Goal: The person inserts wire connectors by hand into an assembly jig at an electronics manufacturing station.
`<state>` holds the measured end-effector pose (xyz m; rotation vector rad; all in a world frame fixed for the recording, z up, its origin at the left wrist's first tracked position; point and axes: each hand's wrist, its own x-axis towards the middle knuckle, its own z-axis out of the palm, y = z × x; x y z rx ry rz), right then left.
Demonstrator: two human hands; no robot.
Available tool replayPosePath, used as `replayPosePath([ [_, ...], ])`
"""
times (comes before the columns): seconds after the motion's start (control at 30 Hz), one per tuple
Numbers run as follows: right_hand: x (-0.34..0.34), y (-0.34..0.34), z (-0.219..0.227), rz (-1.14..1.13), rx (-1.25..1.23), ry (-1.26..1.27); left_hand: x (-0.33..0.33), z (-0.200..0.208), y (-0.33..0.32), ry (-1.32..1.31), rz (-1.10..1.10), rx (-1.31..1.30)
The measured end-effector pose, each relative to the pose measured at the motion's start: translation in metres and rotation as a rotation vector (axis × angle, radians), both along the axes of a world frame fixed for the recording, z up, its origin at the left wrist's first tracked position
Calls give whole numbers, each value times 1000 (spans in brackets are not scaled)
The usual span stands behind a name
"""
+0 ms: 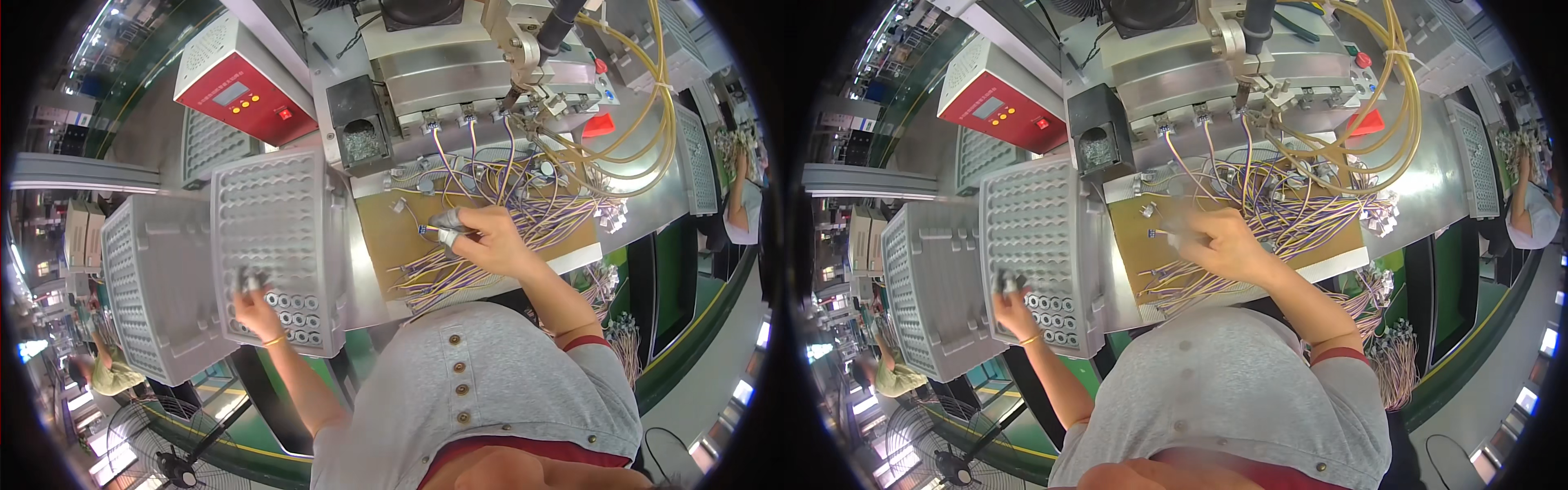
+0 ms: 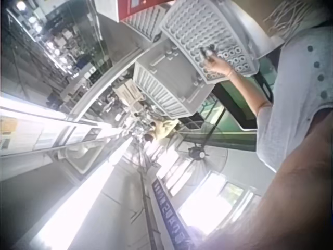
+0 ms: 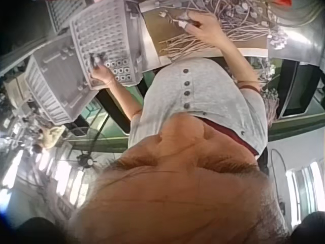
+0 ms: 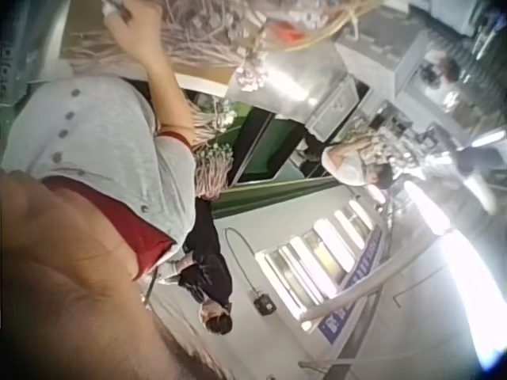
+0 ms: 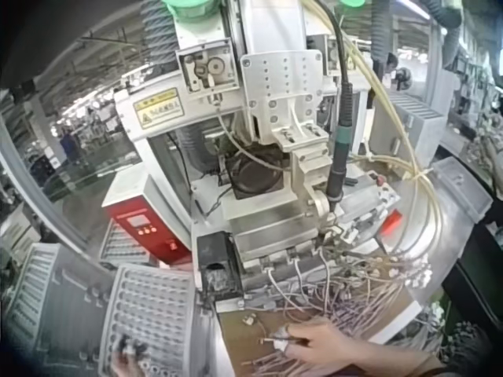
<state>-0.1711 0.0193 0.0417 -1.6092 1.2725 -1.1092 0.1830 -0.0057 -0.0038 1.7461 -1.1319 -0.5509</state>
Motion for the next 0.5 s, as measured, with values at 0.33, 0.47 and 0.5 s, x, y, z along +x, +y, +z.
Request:
replayPosePath([
  [0.33,5,7,2,-92,34,-100,-182,19,17,975,-843,191],
  [0.47,2,7,5,-119,3,-136,-188,19,16,978,-892,175],
  [0.5,2,7,6,-121,5,-138,-188,20,16,982,-908,130],
])
